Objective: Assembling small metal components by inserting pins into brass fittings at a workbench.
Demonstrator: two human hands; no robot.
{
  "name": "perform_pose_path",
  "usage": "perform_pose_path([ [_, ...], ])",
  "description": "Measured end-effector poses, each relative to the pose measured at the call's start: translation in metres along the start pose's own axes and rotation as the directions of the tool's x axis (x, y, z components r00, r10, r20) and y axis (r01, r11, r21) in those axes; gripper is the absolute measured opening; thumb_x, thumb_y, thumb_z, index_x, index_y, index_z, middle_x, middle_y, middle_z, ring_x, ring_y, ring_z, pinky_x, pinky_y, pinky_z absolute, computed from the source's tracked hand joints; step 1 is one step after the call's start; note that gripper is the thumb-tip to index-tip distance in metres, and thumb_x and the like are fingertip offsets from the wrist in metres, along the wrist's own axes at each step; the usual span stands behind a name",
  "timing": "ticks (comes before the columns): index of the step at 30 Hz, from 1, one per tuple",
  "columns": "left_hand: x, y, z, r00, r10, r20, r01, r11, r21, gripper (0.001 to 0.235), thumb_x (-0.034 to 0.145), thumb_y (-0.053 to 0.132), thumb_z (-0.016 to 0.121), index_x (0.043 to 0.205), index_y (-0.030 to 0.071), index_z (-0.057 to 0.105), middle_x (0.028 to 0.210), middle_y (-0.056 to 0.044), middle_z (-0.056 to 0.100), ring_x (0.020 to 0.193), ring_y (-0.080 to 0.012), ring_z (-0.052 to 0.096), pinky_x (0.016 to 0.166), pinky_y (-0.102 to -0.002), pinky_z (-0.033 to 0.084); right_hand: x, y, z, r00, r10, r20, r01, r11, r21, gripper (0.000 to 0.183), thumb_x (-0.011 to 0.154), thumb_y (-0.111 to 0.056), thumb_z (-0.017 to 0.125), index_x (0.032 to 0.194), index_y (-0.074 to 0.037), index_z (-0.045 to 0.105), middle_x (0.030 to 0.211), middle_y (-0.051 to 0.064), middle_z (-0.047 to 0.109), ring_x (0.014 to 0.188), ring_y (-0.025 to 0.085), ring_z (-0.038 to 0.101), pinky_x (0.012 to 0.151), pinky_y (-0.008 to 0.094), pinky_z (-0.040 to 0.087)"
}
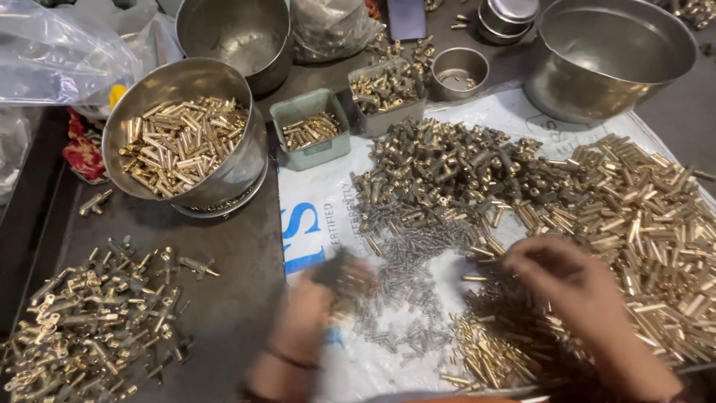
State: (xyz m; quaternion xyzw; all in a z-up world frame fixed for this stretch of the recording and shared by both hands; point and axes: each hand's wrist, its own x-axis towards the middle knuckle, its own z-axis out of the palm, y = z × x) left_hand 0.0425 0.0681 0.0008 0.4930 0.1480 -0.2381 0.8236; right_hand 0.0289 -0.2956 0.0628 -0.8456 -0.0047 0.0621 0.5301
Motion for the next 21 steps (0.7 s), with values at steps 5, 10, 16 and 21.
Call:
perform_pose_path([
  [5,-0.061,0.102,-0.129,0.414,0.748,-0.519,0.328,0.409,0.851,0.050,0.078,0.025,0.069,0.126,0.014,0.075,0.094,-0.019,0.073,0.085,-0.0341,0.069,0.080,-0.047,0.054,0.013,0.039,-0.046,0.921,0.197,-0.336,-0.268,0.946,-0.182,0.023,0.093,-0.024,0.068,0.111,-0.010,0.075,0.105,0.009,0.078,0.092,0.021,0.075,0.084,0.034,0.063],
  [10,-0.102,0.119,-0.193,0.345,0.935,-0.087,0.600,-0.148,0.786,0.041,0.078,0.038,0.080,0.108,0.010,0.079,0.109,-0.022,0.072,0.113,-0.0401,0.063,0.098,-0.049,0.052,0.054,0.003,-0.056,0.941,-0.002,-0.339,-0.222,0.753,-0.620,0.026,0.095,-0.027,0.070,0.117,-0.012,0.074,0.116,0.007,0.074,0.097,0.024,0.071,0.087,0.037,0.059],
  [16,-0.080,0.118,0.017,0.527,0.850,0.000,-0.153,0.095,0.984,0.044,0.069,0.007,0.069,0.111,0.012,0.076,0.112,-0.016,0.073,0.103,-0.0330,0.068,0.090,-0.040,0.053,0.096,0.029,-0.034,0.948,-0.239,-0.212,-0.100,0.407,-0.908,0.031,0.092,-0.033,0.071,0.118,-0.018,0.075,0.114,0.007,0.070,0.111,0.025,0.064,0.091,0.040,0.057],
  [21,-0.028,0.028,0.114,0.674,0.653,0.346,-0.599,0.208,0.773,0.046,0.070,-0.003,0.075,0.113,0.011,0.074,0.131,-0.010,0.068,0.127,-0.0305,0.062,0.109,-0.040,0.049,0.079,0.003,-0.035,0.947,-0.227,-0.229,-0.132,0.374,-0.918,0.021,0.099,-0.026,0.067,0.116,-0.019,0.078,0.112,0.008,0.072,0.100,0.026,0.068,0.082,0.041,0.060],
])
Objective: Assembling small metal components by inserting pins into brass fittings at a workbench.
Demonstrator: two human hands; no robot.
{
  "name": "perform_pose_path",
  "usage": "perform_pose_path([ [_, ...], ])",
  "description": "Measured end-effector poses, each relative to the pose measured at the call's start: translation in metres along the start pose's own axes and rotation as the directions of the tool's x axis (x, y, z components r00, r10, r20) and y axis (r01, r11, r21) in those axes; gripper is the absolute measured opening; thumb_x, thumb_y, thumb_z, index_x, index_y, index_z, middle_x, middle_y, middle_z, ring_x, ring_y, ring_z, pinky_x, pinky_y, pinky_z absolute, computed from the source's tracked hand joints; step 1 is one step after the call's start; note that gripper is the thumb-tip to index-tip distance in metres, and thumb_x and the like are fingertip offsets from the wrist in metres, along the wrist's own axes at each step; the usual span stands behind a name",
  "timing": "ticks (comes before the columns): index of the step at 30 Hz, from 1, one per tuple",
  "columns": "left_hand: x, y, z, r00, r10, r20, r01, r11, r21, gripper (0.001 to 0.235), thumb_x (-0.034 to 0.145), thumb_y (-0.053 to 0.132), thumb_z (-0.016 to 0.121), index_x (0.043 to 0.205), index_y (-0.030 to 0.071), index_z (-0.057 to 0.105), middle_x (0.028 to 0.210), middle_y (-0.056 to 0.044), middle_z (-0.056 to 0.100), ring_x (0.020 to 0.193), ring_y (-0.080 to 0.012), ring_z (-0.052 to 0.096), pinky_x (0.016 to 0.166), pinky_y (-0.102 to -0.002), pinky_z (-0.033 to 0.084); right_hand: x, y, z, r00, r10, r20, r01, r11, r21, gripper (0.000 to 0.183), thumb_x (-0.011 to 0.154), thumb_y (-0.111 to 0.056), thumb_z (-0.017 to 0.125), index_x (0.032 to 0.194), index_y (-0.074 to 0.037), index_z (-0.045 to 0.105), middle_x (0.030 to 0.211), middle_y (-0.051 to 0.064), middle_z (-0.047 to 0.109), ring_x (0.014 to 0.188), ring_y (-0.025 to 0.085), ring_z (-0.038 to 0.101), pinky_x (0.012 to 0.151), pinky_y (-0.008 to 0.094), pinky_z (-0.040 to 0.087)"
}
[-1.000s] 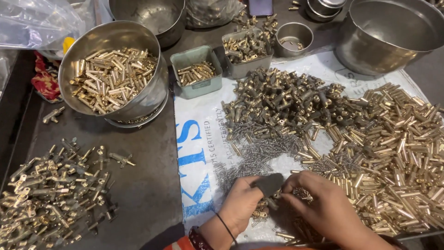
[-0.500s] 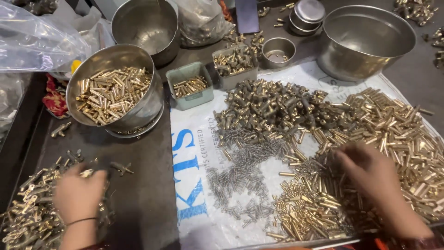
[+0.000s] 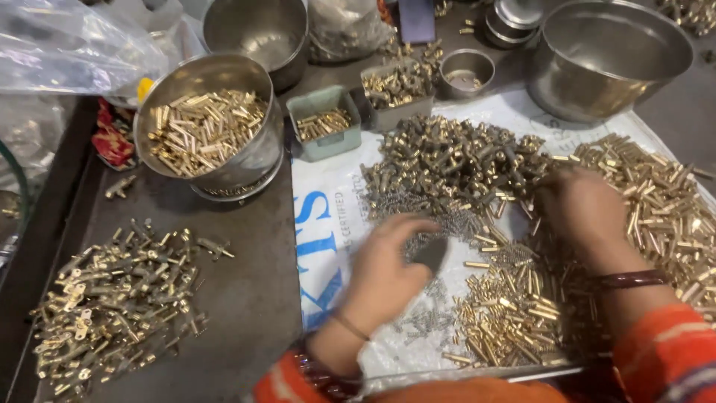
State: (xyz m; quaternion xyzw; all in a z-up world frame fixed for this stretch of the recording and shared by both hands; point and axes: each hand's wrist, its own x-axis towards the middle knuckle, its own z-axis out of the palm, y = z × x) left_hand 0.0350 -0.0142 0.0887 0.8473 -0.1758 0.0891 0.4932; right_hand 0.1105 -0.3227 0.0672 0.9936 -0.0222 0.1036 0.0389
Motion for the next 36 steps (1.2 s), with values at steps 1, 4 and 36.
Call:
perform_pose_path([
  [1,-0.003,0.007,0.017,0.992,-0.103,0.067,0.104,0.995,-0.008,0.044,0.078,0.004,0.076,0.120,0.013,0.071,0.138,-0.010,0.063,0.130,-0.0308,0.057,0.110,-0.042,0.045,-0.012,-0.010,-0.031,0.987,0.105,0.121,-0.126,0.974,0.186,0.022,0.097,-0.026,0.067,0.114,-0.019,0.078,0.111,0.007,0.074,0.090,0.026,0.070,0.076,0.042,0.061],
  [4,0.000,0.011,0.037,0.976,-0.169,0.137,0.176,0.983,-0.044,0.061,0.077,0.005,0.073,0.136,0.012,0.058,0.141,-0.014,0.058,0.127,-0.0301,0.057,0.107,-0.042,0.044,-0.028,-0.029,-0.056,0.939,0.133,0.316,-0.301,0.763,0.572,0.024,0.091,-0.025,0.070,0.112,-0.019,0.078,0.107,0.006,0.079,0.079,0.025,0.074,0.071,0.042,0.063],
  [36,-0.042,-0.003,0.056,0.745,-0.468,0.476,0.667,0.515,-0.538,0.042,0.076,-0.010,0.061,0.115,0.006,0.065,0.093,-0.008,0.071,0.063,-0.0117,0.066,0.053,-0.027,0.054,-0.077,-0.069,-0.041,0.929,-0.287,0.232,0.193,0.914,0.358,0.033,0.082,-0.020,0.073,0.114,-0.016,0.074,0.100,0.005,0.072,0.085,0.027,0.072,0.070,0.039,0.059],
])
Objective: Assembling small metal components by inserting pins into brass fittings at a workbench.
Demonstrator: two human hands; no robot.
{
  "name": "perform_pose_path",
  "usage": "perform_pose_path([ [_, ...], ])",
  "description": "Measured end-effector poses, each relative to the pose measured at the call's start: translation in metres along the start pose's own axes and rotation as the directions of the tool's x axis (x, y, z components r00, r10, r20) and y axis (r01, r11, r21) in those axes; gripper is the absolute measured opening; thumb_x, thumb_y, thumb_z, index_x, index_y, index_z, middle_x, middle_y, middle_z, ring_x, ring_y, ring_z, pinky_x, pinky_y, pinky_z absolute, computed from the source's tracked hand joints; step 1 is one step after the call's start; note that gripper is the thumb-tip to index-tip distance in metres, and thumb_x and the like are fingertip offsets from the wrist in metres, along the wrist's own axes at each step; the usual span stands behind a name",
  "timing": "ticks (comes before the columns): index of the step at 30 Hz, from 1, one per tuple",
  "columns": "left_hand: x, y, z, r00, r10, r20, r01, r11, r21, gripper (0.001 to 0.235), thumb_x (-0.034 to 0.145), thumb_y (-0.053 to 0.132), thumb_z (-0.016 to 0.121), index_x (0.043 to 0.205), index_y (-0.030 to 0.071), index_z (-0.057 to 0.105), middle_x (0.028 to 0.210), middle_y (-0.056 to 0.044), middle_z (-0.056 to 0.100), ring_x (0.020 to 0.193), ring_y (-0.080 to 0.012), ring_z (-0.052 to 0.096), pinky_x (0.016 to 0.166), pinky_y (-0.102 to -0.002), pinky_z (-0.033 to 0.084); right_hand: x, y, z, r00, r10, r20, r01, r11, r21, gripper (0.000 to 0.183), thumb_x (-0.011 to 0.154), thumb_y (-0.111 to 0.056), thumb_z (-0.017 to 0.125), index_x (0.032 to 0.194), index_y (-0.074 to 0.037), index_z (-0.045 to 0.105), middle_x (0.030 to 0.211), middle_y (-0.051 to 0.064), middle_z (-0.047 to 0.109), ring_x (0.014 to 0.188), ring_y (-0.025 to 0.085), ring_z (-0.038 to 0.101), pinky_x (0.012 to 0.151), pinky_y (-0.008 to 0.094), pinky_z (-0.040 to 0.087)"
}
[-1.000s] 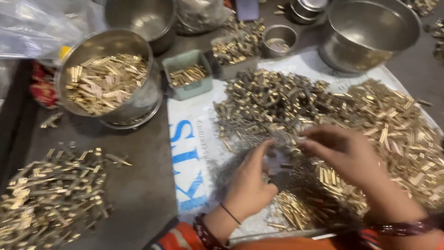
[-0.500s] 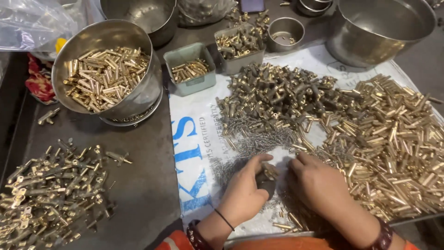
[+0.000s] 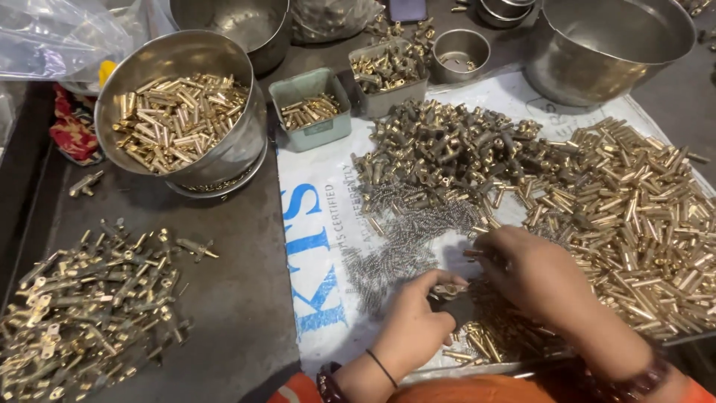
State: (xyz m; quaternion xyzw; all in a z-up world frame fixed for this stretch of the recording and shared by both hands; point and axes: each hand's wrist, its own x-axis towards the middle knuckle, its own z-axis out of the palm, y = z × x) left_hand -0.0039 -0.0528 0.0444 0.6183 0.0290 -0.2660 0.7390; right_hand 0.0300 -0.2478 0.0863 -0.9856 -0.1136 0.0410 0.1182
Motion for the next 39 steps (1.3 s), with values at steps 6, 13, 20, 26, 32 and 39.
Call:
perform_pose_path([
  [6,0.010,-0.006,-0.020,0.996,0.087,-0.034,-0.066,0.917,0.392,0.039,0.083,0.011,0.076,0.122,0.011,0.069,0.098,-0.012,0.076,0.071,-0.0199,0.070,0.064,-0.033,0.055,-0.015,0.004,0.028,0.996,0.085,-0.023,-0.042,0.691,0.721,0.021,0.081,-0.008,0.076,0.101,-0.010,0.078,0.106,0.006,0.081,0.097,0.020,0.078,0.087,0.034,0.065],
  [13,0.001,0.013,-0.027,0.981,0.184,0.054,-0.186,0.848,0.496,0.037,0.075,0.014,0.072,0.111,0.011,0.077,0.100,-0.011,0.072,0.087,-0.0292,0.071,0.079,-0.039,0.055,-0.010,-0.013,0.017,0.996,-0.072,-0.053,0.089,0.687,0.721,0.018,0.075,-0.009,0.081,0.093,-0.009,0.081,0.106,0.005,0.081,0.104,0.020,0.076,0.093,0.036,0.061],
  [20,0.007,-0.004,-0.028,0.938,0.336,0.080,-0.327,0.787,0.523,0.041,0.073,0.010,0.073,0.114,0.009,0.075,0.100,-0.011,0.074,0.079,-0.0256,0.073,0.075,-0.036,0.058,-0.008,-0.009,0.003,0.929,-0.308,-0.203,0.369,0.788,0.493,0.024,0.074,-0.006,0.076,0.096,-0.012,0.080,0.113,0.002,0.076,0.111,0.020,0.072,0.094,0.034,0.058],
  [26,0.013,0.004,-0.025,0.998,-0.050,0.042,0.038,0.970,0.241,0.044,0.083,0.001,0.062,0.120,0.020,0.076,0.070,-0.001,0.068,0.051,-0.0069,0.056,0.046,-0.026,0.045,0.022,0.024,0.000,0.995,-0.041,-0.095,0.058,0.981,0.186,0.027,0.077,-0.014,0.078,0.103,-0.015,0.079,0.113,0.004,0.070,0.098,0.023,0.069,0.088,0.033,0.057],
  [32,0.011,-0.005,-0.024,0.986,0.143,0.083,-0.161,0.944,0.288,0.042,0.081,-0.003,0.063,0.117,0.015,0.078,0.078,-0.001,0.072,0.056,-0.0032,0.059,0.050,-0.024,0.047,0.023,0.002,0.018,0.997,-0.069,0.026,0.072,0.989,-0.132,0.029,0.081,-0.026,0.076,0.107,-0.014,0.076,0.107,0.003,0.070,0.102,0.024,0.066,0.088,0.034,0.055],
  [39,0.007,-0.010,-0.024,0.996,-0.002,0.086,-0.025,0.951,0.309,0.040,0.081,0.005,0.067,0.119,0.015,0.073,0.076,-0.001,0.072,0.057,-0.0065,0.061,0.052,-0.026,0.049,0.003,0.008,0.000,0.980,0.070,0.188,-0.187,0.649,0.737,0.031,0.079,-0.012,0.074,0.110,-0.008,0.077,0.100,0.005,0.079,0.089,0.015,0.074,0.079,0.032,0.061],
])
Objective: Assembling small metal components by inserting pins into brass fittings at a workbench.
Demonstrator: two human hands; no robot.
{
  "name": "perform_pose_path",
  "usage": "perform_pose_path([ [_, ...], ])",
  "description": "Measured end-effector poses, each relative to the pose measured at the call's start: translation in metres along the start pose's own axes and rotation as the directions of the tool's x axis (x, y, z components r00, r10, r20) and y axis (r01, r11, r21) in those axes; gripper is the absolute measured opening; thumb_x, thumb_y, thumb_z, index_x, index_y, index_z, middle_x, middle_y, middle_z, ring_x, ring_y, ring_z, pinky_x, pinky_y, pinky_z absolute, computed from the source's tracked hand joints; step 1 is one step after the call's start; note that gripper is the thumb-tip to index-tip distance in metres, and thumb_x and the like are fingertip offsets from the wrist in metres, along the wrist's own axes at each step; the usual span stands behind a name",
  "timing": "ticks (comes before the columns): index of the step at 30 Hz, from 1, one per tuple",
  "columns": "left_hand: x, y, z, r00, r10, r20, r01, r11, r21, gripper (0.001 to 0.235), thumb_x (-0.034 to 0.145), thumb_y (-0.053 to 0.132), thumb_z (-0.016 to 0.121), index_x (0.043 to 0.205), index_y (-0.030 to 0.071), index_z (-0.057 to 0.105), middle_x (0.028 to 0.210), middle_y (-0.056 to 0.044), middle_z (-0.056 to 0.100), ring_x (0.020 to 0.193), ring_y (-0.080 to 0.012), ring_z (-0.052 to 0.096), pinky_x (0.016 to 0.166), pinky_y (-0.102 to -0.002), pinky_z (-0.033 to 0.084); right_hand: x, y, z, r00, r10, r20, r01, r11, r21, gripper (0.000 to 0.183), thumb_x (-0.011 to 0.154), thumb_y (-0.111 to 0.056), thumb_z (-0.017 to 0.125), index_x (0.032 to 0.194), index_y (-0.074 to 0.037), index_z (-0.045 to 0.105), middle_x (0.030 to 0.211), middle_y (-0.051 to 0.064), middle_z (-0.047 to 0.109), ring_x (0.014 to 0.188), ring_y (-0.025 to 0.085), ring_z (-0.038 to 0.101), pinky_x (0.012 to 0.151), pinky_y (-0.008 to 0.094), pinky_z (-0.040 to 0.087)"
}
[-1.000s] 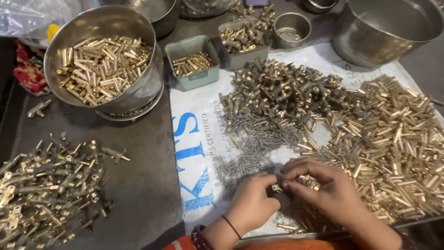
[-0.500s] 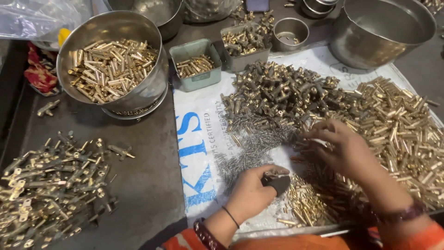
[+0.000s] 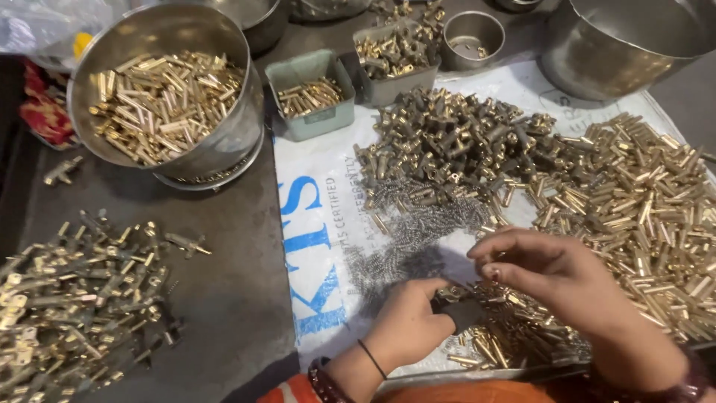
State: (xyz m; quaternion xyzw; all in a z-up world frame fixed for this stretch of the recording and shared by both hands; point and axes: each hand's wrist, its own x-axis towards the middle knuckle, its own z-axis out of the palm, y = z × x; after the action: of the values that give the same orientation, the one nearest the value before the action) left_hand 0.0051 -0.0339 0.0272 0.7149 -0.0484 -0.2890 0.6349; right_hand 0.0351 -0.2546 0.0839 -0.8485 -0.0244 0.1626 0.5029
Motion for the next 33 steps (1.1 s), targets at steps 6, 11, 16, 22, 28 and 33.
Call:
perform_pose_path([
  [6,-0.001,0.003,-0.008,0.997,0.077,-0.022,-0.075,0.995,0.059,0.028,0.084,0.018,0.077,0.110,0.008,0.076,0.072,0.001,0.069,0.063,-0.0075,0.063,0.058,-0.027,0.050,0.007,0.024,0.022,0.997,0.071,0.044,-0.083,0.884,0.461,0.016,0.083,-0.003,0.073,0.098,0.002,0.075,0.095,0.011,0.079,0.087,0.020,0.073,0.080,0.035,0.060],
  [11,0.001,0.006,-0.007,0.999,0.003,0.045,-0.011,0.984,0.176,0.033,0.082,0.022,0.075,0.113,0.012,0.077,0.066,-0.003,0.066,0.055,-0.0111,0.059,0.053,-0.031,0.047,-0.003,0.006,0.024,0.997,0.077,-0.011,-0.069,0.945,0.319,0.014,0.080,-0.003,0.076,0.094,0.000,0.076,0.094,0.010,0.080,0.089,0.020,0.074,0.083,0.035,0.060],
  [16,0.021,-0.041,-0.001,0.945,0.279,0.170,-0.192,0.896,-0.400,0.021,0.099,0.021,0.070,0.109,0.003,0.074,0.089,-0.001,0.072,0.073,-0.0046,0.060,0.063,-0.021,0.048,-0.010,-0.002,0.022,0.969,-0.248,0.002,0.247,0.966,0.078,0.022,0.074,-0.006,0.081,0.097,-0.006,0.078,0.106,0.007,0.080,0.101,0.021,0.075,0.093,0.035,0.058],
  [22,0.013,-0.008,-0.009,0.985,-0.072,0.154,0.132,0.895,-0.427,0.025,0.101,0.029,0.058,0.093,0.011,0.073,0.075,0.001,0.068,0.051,-0.0030,0.052,0.044,-0.017,0.040,0.011,0.020,0.005,0.982,-0.186,-0.002,0.178,0.941,-0.287,0.022,0.077,-0.015,0.081,0.100,-0.014,0.080,0.108,0.002,0.080,0.098,0.020,0.076,0.088,0.035,0.062],
  [28,0.011,-0.008,-0.009,0.992,-0.100,0.081,0.127,0.864,-0.488,0.034,0.103,0.031,0.056,0.088,0.005,0.072,0.069,0.002,0.062,0.050,-0.0047,0.052,0.044,-0.019,0.038,-0.002,0.011,0.033,0.966,-0.257,-0.001,0.180,0.683,-0.708,0.021,0.074,-0.019,0.076,0.095,-0.015,0.079,0.095,0.004,0.074,0.088,0.026,0.071,0.073,0.037,0.059],
  [33,0.007,0.001,-0.017,0.991,-0.113,0.071,0.133,0.854,-0.502,0.036,0.100,0.028,0.053,0.085,0.002,0.072,0.069,-0.001,0.064,0.049,-0.0065,0.055,0.041,-0.022,0.035,0.008,-0.004,0.038,0.978,-0.209,-0.012,0.117,0.593,-0.797,0.022,0.077,-0.024,0.076,0.096,-0.013,0.075,0.091,0.007,0.070,0.085,0.028,0.070,0.070,0.039,0.059],
])
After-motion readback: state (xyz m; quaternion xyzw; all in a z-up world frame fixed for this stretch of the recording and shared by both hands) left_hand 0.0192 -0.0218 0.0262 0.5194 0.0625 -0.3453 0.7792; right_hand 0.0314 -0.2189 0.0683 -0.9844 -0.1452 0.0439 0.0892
